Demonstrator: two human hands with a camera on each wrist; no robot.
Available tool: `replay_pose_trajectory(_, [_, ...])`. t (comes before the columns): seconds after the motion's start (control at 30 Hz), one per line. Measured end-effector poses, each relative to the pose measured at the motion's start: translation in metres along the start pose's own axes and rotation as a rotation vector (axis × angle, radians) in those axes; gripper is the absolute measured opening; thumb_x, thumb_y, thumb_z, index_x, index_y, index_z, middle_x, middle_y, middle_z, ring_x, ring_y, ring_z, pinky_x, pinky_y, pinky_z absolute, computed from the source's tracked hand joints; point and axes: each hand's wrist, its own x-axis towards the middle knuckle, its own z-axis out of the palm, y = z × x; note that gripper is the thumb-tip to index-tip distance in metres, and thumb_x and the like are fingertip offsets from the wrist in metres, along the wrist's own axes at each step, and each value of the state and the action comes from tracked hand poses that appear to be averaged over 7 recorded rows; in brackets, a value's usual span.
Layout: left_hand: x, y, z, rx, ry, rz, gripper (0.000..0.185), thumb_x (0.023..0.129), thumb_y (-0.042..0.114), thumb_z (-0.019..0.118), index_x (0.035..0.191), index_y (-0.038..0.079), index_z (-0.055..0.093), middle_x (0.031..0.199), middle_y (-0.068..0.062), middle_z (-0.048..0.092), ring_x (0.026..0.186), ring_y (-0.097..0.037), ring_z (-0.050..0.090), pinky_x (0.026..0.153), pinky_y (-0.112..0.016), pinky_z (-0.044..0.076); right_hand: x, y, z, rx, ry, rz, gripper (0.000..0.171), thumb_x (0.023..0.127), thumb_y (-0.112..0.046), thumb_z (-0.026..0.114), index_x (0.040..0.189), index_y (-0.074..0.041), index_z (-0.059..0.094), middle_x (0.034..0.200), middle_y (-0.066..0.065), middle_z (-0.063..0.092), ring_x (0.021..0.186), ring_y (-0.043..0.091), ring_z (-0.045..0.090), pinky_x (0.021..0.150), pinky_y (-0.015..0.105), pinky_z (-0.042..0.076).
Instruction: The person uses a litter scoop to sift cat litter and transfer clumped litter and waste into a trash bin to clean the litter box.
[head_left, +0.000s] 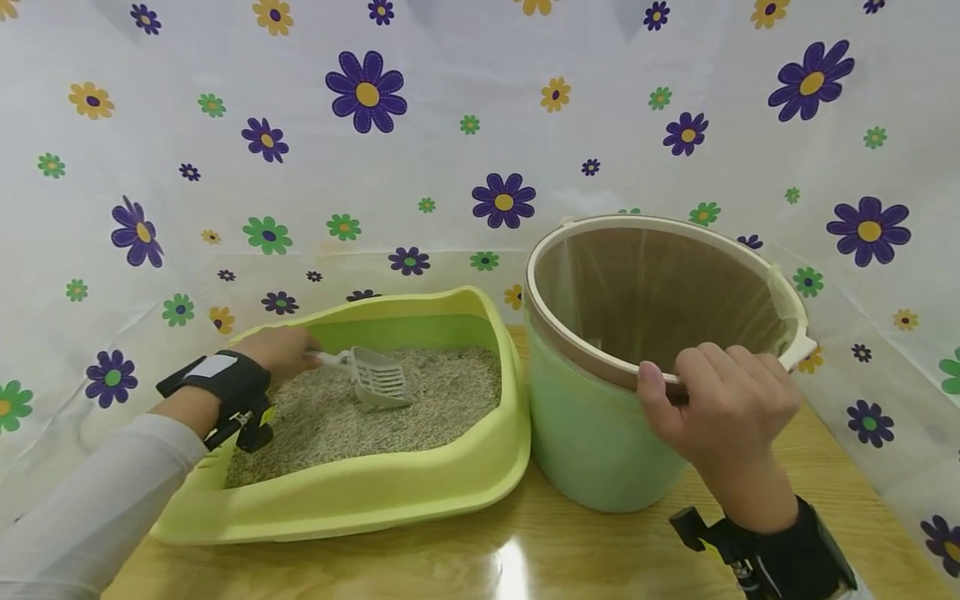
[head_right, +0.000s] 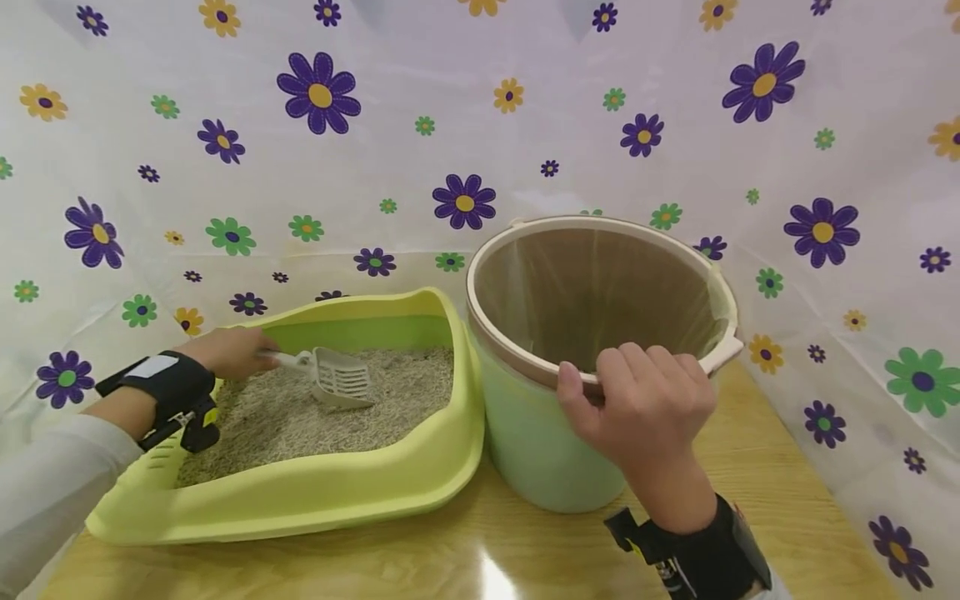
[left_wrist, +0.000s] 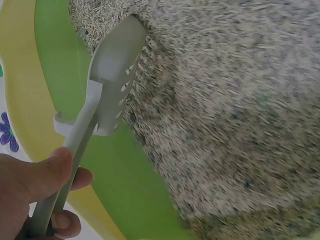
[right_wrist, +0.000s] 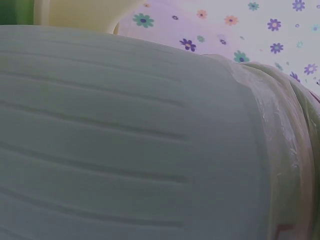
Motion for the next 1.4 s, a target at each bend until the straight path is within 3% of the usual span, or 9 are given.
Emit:
replay_pose_trajectory(0.13, [0.005,0.003,0.001,0.001,0.007,0.031,0.031,0.104,0.014,0.061,0.126,-0.007,0.068,0.117,-0.025,0.071,0.102,-0.041,0.069,0.089,-0.053,0.056,0.003,-0.008,-0.004,0.010,0.007,0.001,0.070,0.102,-0.054,0.043,0.050,-0.008,0.031,0.045,0.007,0.025,0.039,0.023,0.016,0.046,0.035,0.006])
replay_pose_trajectory(0.27, [0.003,0.007,0.002,-0.054,-0.012,0.105,0.029,0.103,0.009,0.061,0.125,-0.007,0.068,0.108,-0.021,0.073,0.088,-0.032,0.068,0.078,-0.044,0.055,0.006,-0.016,-0.007,0.020,0.016,0.000,0.070,0.102,-0.053,0.043,0.050,-0.008,0.031,0.045,0.006,0.025,0.039,0.023,0.017,0.047,0.035,0.007])
replay_pose_trajectory(0.43, [-0.006,0.009,0.003,-0.091,-0.017,0.147,0.030,0.103,0.009,0.062,0.128,-0.006,0.068,0.105,-0.016,0.074,0.077,-0.017,0.059,0.071,-0.036,0.048,0.010,-0.022,-0.007,0.035,0.053,0.010,0.069,0.102,-0.053,0.043,0.050,-0.009,0.030,0.045,0.006,0.024,0.040,0.023,0.015,0.047,0.035,0.006])
replay_pose_trajectory(0.6, [-0.012,0.007,0.003,-0.140,-0.019,0.194,0.033,0.104,0.012,0.061,0.131,-0.005,0.067,0.105,-0.014,0.074,0.074,-0.015,0.055,0.070,-0.035,0.046,0.012,-0.023,-0.008,0.032,0.056,0.026,0.069,0.101,-0.053,0.043,0.050,-0.009,0.029,0.045,0.006,0.023,0.039,0.024,0.016,0.048,0.035,0.006])
replay_pose_trajectory(0.77, [-0.022,0.011,-0.002,-0.223,-0.067,0.245,0.033,0.104,0.013,0.061,0.130,-0.007,0.067,0.105,-0.011,0.072,0.073,-0.014,0.050,0.070,-0.034,0.043,0.010,-0.018,-0.008,0.024,0.020,0.029,0.069,0.101,-0.052,0.043,0.051,-0.008,0.031,0.045,0.008,0.025,0.039,0.025,0.017,0.048,0.036,0.007])
replay_pose_trajectory(0.93, [-0.038,0.018,-0.009,-0.297,-0.085,0.237,0.038,0.107,0.016,0.056,0.134,-0.010,0.062,0.087,-0.004,0.061,0.067,-0.014,0.042,0.067,-0.034,0.039,0.008,-0.012,-0.007,0.015,-0.013,0.028,0.070,0.102,-0.053,0.042,0.051,-0.007,0.032,0.045,0.009,0.026,0.039,0.026,0.018,0.048,0.036,0.007])
replay_pose_trajectory(1.1, [-0.052,0.022,-0.013,-0.318,-0.040,0.209,0.032,0.109,0.019,0.052,0.126,-0.005,0.065,0.079,0.000,0.048,0.064,-0.015,0.039,0.066,-0.034,0.037,0.008,-0.010,-0.006,0.013,-0.017,0.028,0.068,0.102,-0.052,0.043,0.051,-0.008,0.031,0.045,0.008,0.025,0.039,0.025,0.017,0.048,0.036,0.007])
replay_pose_trajectory(1.27, [-0.065,0.027,-0.013,-0.327,0.063,0.212,0.020,0.112,0.020,0.048,0.112,0.004,0.060,0.081,-0.001,0.047,0.067,-0.015,0.040,0.067,-0.035,0.036,0.007,-0.009,-0.005,0.014,-0.020,0.027,0.067,0.101,-0.051,0.043,0.051,-0.008,0.030,0.045,0.007,0.024,0.039,0.024,0.017,0.048,0.036,0.007])
replay_pose_trajectory(1.4, [-0.074,0.028,-0.010,-0.356,0.145,0.195,0.019,0.112,0.019,0.045,0.114,0.004,0.056,0.081,-0.002,0.046,0.066,-0.016,0.039,0.067,-0.035,0.037,0.006,-0.008,-0.003,0.025,-0.026,0.025,0.066,0.101,-0.050,0.044,0.052,-0.008,0.031,0.046,0.007,0.024,0.040,0.025,0.017,0.048,0.036,0.007])
